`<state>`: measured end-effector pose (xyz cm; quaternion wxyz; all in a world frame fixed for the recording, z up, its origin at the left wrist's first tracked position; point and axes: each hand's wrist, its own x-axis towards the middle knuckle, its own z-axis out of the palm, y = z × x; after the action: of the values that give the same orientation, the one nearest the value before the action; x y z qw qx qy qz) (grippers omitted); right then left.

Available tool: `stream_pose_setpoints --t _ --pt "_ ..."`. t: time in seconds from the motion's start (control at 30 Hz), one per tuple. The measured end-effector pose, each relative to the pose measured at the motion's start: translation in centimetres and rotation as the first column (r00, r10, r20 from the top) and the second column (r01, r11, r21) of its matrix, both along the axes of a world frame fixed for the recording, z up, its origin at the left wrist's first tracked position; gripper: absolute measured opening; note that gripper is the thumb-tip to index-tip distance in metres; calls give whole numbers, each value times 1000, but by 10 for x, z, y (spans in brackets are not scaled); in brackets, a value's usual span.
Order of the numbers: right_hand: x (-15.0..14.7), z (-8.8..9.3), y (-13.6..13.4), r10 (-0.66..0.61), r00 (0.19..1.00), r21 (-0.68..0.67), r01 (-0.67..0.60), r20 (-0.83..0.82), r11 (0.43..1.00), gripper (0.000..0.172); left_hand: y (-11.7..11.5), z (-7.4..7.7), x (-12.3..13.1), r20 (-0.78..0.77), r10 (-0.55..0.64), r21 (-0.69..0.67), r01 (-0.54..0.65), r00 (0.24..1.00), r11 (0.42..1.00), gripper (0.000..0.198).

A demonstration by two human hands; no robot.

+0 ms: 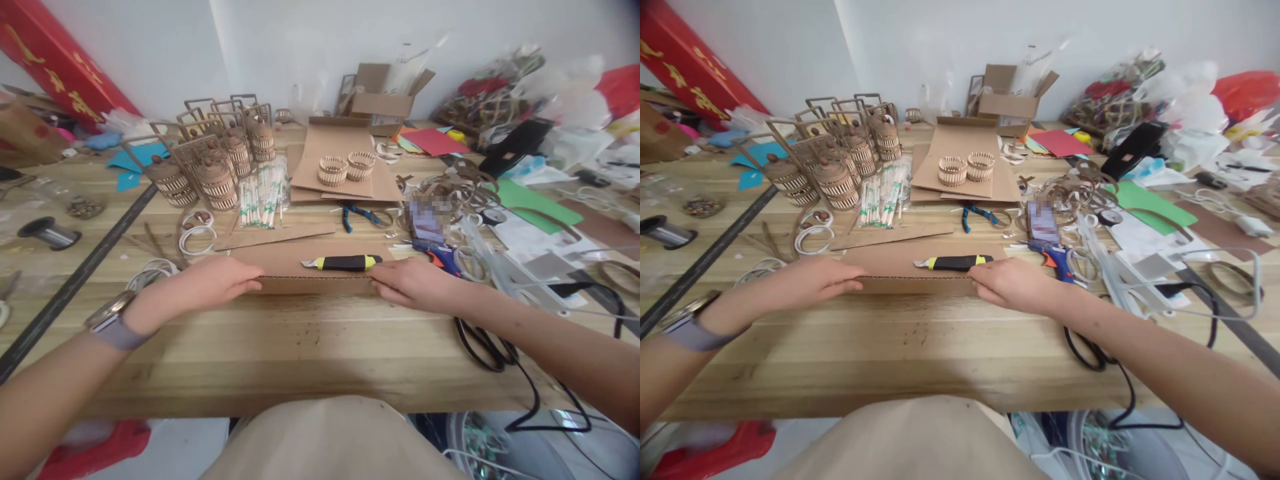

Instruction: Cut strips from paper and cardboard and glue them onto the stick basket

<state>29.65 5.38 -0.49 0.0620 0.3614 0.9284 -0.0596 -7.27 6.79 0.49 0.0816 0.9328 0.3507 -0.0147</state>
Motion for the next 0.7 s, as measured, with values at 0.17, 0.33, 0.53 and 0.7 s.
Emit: stream_pose_setpoints --t 0.17,0.33,0.53,0.7 --pt "-5 -15 20 -36 999 -253 27 -32 967 28 22 -22 6 -78 -15 -175 1 997 985 30" --pt "-5 -32 30 4 999 -284 -14 -35 959 30 29 -47 2 -64 0 -214 -13 998 977 27" --pt "-2 -55 13 6 1000 2 -6 -9 1000 24 14 -51 6 -141 55 -52 -63 988 997 18" --pt "0 -76 -7 97 995 463 -84 -3 882 29 -3 -66 8 -236 60 229 -4 970 973 23"
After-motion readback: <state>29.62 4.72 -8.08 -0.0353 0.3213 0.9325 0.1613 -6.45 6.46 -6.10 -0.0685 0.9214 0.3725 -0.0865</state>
